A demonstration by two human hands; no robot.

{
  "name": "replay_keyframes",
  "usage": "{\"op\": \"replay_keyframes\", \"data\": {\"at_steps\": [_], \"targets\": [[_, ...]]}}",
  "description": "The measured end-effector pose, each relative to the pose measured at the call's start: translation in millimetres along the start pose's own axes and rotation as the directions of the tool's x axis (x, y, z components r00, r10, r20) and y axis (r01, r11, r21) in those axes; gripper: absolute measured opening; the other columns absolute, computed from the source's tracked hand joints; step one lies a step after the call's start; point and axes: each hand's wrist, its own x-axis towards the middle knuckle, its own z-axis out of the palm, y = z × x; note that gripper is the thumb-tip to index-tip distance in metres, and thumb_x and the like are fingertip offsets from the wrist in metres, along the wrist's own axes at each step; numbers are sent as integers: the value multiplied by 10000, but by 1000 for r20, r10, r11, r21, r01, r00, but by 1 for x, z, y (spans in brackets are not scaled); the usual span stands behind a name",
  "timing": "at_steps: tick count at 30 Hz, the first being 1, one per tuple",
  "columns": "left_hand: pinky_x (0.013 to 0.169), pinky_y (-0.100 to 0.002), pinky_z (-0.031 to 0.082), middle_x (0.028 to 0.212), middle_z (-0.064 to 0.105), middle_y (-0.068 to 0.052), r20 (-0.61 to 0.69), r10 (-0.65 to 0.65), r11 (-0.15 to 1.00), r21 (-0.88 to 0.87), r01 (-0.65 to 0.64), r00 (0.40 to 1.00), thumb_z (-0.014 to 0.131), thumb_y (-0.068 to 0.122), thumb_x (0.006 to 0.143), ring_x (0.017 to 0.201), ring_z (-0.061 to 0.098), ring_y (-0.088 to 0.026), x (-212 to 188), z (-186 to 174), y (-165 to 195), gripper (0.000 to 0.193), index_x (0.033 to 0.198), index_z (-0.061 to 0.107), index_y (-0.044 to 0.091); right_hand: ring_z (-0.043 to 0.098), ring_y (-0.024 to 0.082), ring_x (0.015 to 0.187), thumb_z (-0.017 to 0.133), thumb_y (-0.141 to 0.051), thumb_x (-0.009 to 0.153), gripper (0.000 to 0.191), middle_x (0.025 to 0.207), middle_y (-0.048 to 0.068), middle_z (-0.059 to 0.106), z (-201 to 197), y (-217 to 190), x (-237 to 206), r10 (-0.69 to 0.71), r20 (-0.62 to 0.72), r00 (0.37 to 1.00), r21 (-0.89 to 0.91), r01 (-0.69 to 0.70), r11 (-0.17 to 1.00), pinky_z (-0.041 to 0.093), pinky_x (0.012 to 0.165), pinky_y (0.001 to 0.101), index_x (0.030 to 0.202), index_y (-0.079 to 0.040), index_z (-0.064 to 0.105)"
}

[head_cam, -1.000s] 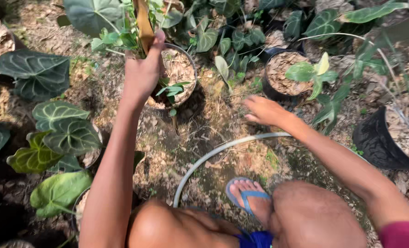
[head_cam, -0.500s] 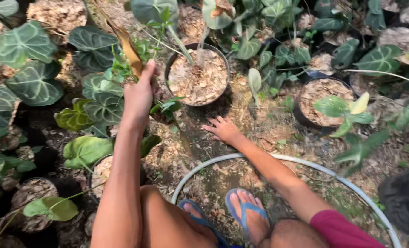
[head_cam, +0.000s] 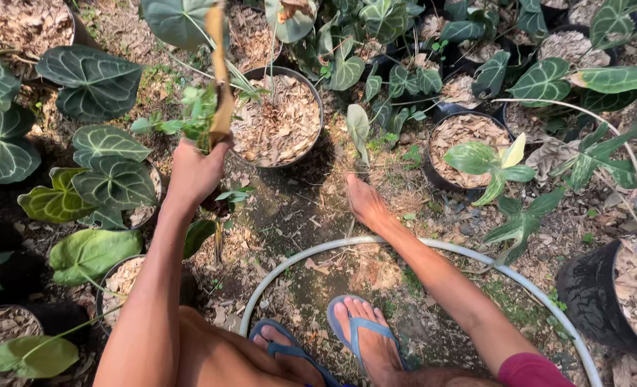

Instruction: The person pulls small weeds growing from the bark mulch in potted plants, gathering the pulled weeds in one hand while reaching between pots. At the end they carry the collected weeds to a pile of plant debris beside a table and drop them there.

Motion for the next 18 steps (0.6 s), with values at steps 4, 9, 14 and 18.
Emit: {"op": "replay_keyframes", "data": {"at_steps": [4, 9, 14, 18], "targets": [[682, -415, 536, 765, 716, -157, 74, 10, 993, 121, -19, 997, 664, 275, 938, 683, 695, -239, -3, 7, 6, 291, 1111, 733, 51, 559, 351, 639, 571, -217, 987, 222, 735, 172, 554, 2, -5, 4, -1, 19, 1000, -127, 3, 992, 527, 652, 534, 955, -20, 473], [800, -468, 552, 869, 737, -221, 122, -110, 965, 251, 77, 986, 688, 321, 891, 824, 742, -336, -3, 16, 1, 378, 1158, 711, 54, 619, 341, 645, 593, -280, 1001, 282, 706, 148, 608, 14, 12, 4, -125, 2, 992, -186, 123, 975, 554, 654, 499, 844, -48, 564], [911, -475, 528, 1047, 698, -301, 103, -232, 914, 364, 180, 967, 750, 365, 893, 1003, 699, -392, 12, 25, -26, 499, 1126, 656, -65, 653, 308, 689, 652, -224, 915, 175, 766, 121, 654, 26, 29, -19, -243, -53, 968, -186, 230, 955, 561, 670, 473, 859, -64, 608], [935, -484, 517, 1070, 691, -321, 106, -232, 909, 379, 176, 967, 749, 347, 887, 1046, 685, -417, 19, 30, -41, 502, 1102, 635, -93, 654, 310, 660, 712, -223, 849, 181, 751, 123, 667, 26, 40, -44, -375, -209, 903, -105, 361, 927, 550, 628, 454, 873, -50, 666]]}}
